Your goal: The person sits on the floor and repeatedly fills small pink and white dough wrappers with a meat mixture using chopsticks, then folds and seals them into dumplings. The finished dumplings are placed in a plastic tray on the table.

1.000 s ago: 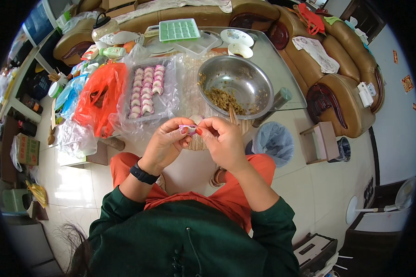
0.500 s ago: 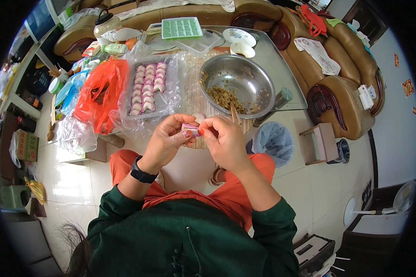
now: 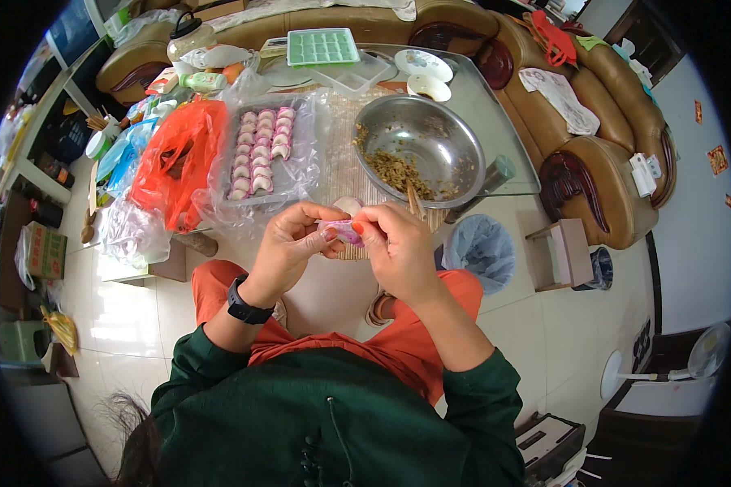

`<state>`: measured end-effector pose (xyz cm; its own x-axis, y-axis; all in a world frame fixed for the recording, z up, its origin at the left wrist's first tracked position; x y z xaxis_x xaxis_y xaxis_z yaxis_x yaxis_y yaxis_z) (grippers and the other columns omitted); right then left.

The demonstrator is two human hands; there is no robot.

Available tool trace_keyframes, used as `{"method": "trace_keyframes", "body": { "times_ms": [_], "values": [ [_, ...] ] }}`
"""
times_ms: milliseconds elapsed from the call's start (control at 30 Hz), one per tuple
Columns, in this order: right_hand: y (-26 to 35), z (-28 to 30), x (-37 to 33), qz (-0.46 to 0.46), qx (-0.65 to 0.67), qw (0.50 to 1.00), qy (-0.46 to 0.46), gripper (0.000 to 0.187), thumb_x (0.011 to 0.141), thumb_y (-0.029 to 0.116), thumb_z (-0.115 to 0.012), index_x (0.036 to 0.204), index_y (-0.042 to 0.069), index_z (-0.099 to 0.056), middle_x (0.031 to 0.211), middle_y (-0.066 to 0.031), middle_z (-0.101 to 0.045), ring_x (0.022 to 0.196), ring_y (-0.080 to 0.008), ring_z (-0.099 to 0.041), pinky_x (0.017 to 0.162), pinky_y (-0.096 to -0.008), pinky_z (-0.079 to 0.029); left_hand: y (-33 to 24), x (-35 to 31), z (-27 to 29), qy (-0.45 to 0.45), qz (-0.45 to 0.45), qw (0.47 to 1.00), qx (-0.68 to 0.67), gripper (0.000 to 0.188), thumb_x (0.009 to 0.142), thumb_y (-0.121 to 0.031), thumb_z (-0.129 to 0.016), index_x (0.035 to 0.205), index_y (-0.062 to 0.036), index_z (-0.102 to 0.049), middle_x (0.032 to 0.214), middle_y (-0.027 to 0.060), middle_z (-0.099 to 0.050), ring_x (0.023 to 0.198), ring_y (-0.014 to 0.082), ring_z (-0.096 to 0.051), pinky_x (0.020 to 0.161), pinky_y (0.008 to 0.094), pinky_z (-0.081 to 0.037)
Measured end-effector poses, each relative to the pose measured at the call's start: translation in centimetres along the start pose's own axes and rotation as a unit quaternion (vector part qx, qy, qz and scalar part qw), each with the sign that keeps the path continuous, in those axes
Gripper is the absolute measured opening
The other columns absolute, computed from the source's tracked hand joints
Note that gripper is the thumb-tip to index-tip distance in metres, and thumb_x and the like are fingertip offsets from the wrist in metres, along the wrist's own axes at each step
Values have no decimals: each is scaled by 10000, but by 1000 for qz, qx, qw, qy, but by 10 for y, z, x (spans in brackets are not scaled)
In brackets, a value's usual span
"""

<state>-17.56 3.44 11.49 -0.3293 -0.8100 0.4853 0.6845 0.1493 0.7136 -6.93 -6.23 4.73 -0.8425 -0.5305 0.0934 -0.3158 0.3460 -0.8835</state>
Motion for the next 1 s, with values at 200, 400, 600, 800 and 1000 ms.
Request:
{"method": "trace_keyframes", "body": {
  "times_ms": [200, 400, 600, 800, 1000],
  "values": [
    [8, -1, 4, 56, -21, 998, 7, 86, 817, 12, -630, 902, 8, -638, 802, -98, -621, 703, -244, -599, 617, -336, -470, -12, -3, -3, -4, -8, 998, 60, 264, 886, 25, -588, 1146, 5, -542, 1056, 99, -627, 870, 129, -634, 751, 267, -547],
    [9, -4, 2, 57, -56, 997, 18, 102, 787, -4, -646, 887, 15, -652, 815, -101, -628, 711, -275, -595, 630, -350, -471, -19, -5, -10, 7, -23, 996, 82, 392, 886, 57, -567, 1262, 14, -467, 1109, 116, -608, 910, 144, -632, 800, 285, -544],
    [20, -6, 8, 80, -34, 995, 48, 80, 776, -7, -651, 853, 12, -638, 800, -99, -625, 713, -269, -594, 629, -348, -471, -26, -9, -12, 25, -64, 976, 207, 443, 886, 83, -540, 1313, 14, -441, 1126, 134, -605, 943, 166, -634, 825, 306, -545],
    [10, -7, 4, 58, -37, 996, 49, 154, 731, 2, -713, 877, 6, -666, 816, -101, -638, 720, -263, -598, 634, -341, -477, -31, -10, -17, 35, -88, 956, 276, 471, 867, 116, -522, 1322, 12, -453, 1136, 139, -619, 950, 165, -646, 818, 300, -546],
    [16, -6, 9, 83, -39, 993, 68, 143, 721, -1, -719, 856, 8, -673, 786, -97, -631, 714, -261, -592, 632, -345, -475, -38, -14, -20, 23, -126, 917, 378, 483, 842, 105, -556, 1307, 2, -477, 1087, 155, -651, 930, 200, -671, 804, 307, -543]
  ]
}}
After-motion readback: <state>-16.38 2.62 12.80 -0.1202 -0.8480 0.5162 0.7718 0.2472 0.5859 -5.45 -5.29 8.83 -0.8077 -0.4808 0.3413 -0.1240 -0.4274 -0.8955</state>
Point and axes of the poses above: each hand's wrist, its own x-axis towards the middle knuckle, its own z-axis out of the back of the hand, y = z × x, the point moved 7 cm from there along x, towards the middle knuckle
